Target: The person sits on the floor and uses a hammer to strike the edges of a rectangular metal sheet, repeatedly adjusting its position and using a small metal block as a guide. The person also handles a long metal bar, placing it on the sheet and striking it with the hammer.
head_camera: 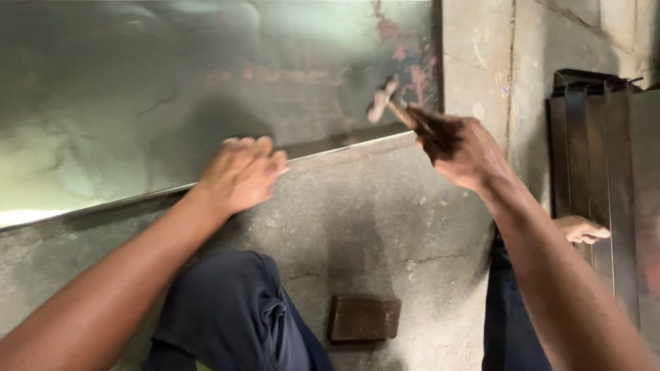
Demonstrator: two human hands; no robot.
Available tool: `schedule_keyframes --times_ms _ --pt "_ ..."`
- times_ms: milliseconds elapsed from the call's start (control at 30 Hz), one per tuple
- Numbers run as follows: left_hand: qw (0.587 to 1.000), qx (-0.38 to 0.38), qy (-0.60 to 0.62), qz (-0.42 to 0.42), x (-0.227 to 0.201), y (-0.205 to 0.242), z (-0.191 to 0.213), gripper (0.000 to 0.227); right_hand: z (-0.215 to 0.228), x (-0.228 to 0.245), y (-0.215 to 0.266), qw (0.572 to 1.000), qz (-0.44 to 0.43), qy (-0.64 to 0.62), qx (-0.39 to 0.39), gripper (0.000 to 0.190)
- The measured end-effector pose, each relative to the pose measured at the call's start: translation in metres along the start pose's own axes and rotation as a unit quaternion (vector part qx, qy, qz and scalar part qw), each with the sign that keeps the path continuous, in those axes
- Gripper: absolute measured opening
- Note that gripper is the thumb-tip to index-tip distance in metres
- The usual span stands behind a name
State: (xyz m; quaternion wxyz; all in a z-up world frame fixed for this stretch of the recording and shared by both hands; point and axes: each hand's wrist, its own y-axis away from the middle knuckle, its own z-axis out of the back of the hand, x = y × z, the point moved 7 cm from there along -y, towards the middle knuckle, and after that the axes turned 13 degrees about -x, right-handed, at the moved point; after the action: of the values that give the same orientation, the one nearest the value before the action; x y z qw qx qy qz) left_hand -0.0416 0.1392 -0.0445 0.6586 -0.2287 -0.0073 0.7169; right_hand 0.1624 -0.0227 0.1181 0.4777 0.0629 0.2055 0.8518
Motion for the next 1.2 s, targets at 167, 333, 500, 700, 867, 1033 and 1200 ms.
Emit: schedule_keyframes --times_ms 167,333,500,700,867,1033,1200 --pt "0.988 -0.105 0.02 -0.108 0.0 0.03 0.039 0.016 0.011 -0.05 0.017 0.992 -0.108 -0.059 0.029 0.049" --pt "0.98 0.193 -0.051 -0.006 0.004 0.035 0.027 0.049 0.018 -0.102 0.026 0.996 -0.079 -0.021 -0.035 0.05" --pt "0.965 0.248 -0.066 -0.047 -0.049 -0.01 0.017 0.064 -0.027 -0.109 0.032 1.0 0.014 0.005 -0.003 0.053" --pt "0.978 0.2 -0.012 -0.063 -0.119 -0.062 -0.031 0.039 -0.041 -0.133 0.054 0.998 -0.059 -0.022 -0.009 0.048" --pt "0.982 0.141 -0.028 -0.118 -0.141 -0.054 -0.015 0.026 -0.058 -0.178 0.104 0.962 -0.106 -0.231 -0.1 0.053" --pt "0.949 0.279 -0.011 -0.148 -0.16 -0.008 -0.011 0.042 -0.156 -0.236 0.2 0.818 -0.243 -0.505 -0.126 0.053" --pt "0.965 0.234 -0.028 -0.114 -0.171 -0.018 0.006 0.054 -0.241 -0.242 0.254 0.689 -0.355 -0.62 -0.121 0.055"
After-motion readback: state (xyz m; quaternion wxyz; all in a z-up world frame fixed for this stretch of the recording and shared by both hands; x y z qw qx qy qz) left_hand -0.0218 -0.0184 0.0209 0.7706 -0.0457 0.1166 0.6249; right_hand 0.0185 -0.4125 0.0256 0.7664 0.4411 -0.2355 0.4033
